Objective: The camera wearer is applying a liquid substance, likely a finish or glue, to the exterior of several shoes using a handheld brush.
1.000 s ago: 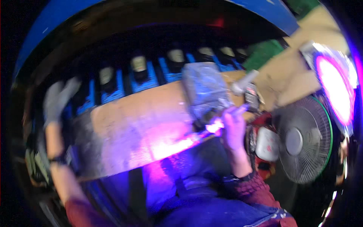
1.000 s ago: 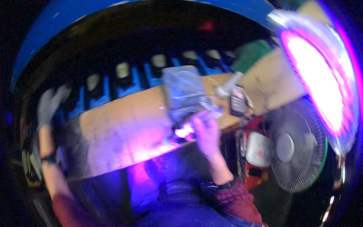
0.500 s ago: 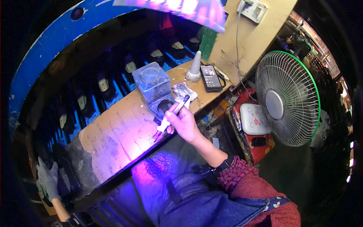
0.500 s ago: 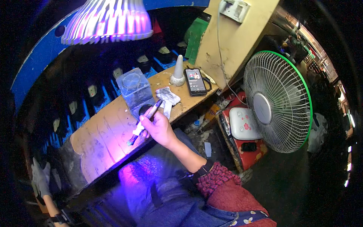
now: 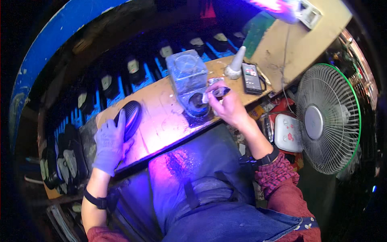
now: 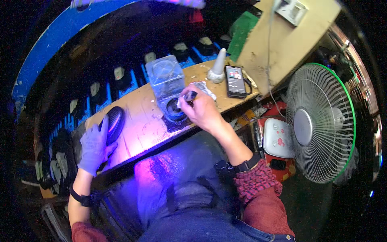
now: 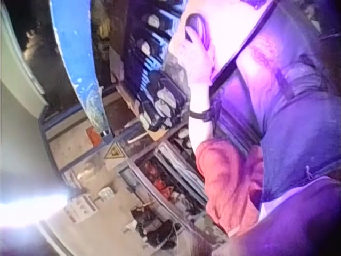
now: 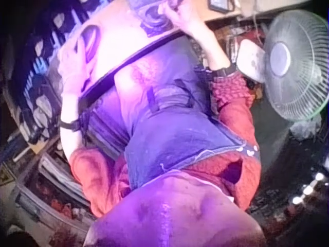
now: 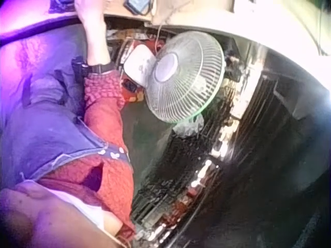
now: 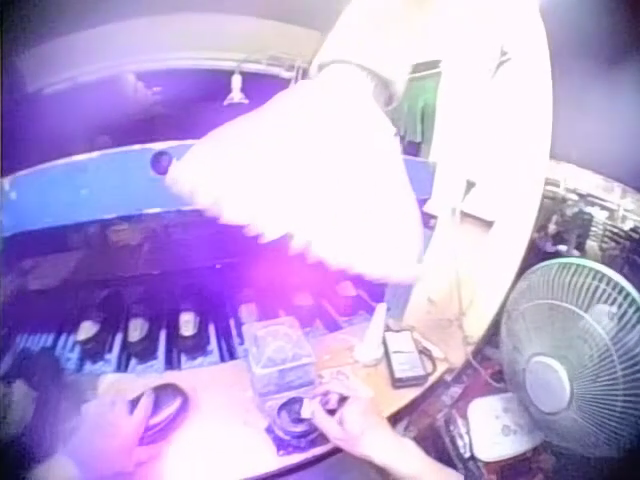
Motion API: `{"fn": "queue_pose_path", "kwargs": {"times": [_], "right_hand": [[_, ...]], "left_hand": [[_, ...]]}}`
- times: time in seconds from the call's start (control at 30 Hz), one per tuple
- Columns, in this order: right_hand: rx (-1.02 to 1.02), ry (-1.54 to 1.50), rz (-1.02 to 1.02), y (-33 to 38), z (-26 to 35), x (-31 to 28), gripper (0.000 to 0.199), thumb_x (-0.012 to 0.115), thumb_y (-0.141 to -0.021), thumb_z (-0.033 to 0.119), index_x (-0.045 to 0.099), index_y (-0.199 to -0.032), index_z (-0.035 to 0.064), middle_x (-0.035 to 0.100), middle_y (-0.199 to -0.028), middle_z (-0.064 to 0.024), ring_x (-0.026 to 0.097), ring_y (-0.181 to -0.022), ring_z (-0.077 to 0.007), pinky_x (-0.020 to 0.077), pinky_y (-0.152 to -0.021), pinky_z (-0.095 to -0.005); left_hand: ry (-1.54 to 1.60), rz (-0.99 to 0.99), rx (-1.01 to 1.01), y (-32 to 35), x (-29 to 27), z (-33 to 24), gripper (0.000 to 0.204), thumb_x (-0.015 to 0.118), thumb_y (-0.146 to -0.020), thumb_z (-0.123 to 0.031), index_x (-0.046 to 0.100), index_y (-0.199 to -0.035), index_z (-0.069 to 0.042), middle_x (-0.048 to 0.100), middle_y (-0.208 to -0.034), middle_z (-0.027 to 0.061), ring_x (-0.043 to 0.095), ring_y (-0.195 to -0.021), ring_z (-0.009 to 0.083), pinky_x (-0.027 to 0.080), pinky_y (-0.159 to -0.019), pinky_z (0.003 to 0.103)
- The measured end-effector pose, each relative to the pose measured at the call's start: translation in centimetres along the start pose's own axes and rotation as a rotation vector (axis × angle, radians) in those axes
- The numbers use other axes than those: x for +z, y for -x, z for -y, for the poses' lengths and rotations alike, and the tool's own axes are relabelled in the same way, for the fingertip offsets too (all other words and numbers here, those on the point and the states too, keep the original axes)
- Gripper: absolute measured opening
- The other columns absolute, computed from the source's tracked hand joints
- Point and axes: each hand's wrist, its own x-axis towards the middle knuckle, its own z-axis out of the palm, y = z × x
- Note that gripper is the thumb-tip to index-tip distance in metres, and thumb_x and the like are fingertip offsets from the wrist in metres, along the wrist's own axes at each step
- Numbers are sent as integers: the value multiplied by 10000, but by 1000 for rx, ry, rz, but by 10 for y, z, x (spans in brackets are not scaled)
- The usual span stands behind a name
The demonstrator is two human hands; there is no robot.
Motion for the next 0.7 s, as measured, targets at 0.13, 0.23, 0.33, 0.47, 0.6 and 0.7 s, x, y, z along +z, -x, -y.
{"fn": "queue_pose_path", "kwargs": {"times": [0.13, 0.23, 0.33, 0.47, 0.6, 0.7], "right_hand": [[6, 83, 107, -5, -3, 1, 161, 615, -840, 189, 547, -912, 63, 599, -765, -142, 609, -707, -308, 476, -636, -364], [2, 82, 123, -6, -1, 2, 176, 613, -840, 201, 536, -920, 64, 597, -762, -149, 607, -711, -326, 475, -634, -376], [27, 59, 187, -8, 3, 8, 180, 612, -840, 203, 527, -916, 63, 596, -762, -160, 603, -699, -342, 475, -625, -390], [27, 34, 156, -5, 6, 3, 186, 630, -832, 190, 529, -918, 60, 598, -783, -157, 603, -704, -329, 478, -625, -376], [68, -30, 118, 0, 13, 3, 199, 640, -835, 195, 534, -927, 54, 597, -789, -151, 606, -715, -316, 477, -634, -366], [81, -35, 36, 5, 9, 10, 206, 641, -839, 199, 537, -927, 46, 596, -771, -146, 604, -705, -308, 474, -639, -352]], "left_hand": [[10, 142, -49, -16, -22, 4, 970, 756, -637, -421, 279, -1395, -48, 586, -1036, 216, 607, -898, 362, 493, -743, 433], [106, 311, -69, -27, -17, 9, 988, 731, -633, -465, 264, -1395, -44, 644, -884, 223, 637, -826, 362, 497, -741, 441], [278, 269, -148, -22, -20, 23, 1060, 742, -605, -472, 207, -1424, -64, 638, -999, 219, 621, -930, 378, 473, -833, 427], [540, 94, -486, -21, -39, 21, 1016, 725, -617, -412, 203, -1436, -114, 617, -1044, 237, 607, -971, 372, 451, -865, 390], [914, -613, -433, -12, -25, 2, 958, 770, -648, -214, 227, -1425, -74, 414, -1326, 220, 484, -1170, 305, 372, -994, 385], [1058, -744, -410, 11, 42, -7, 892, 758, -705, -176, 235, -1411, -23, 371, -1371, 172, 379, -1255, 287, 304, -1061, 375]]}}
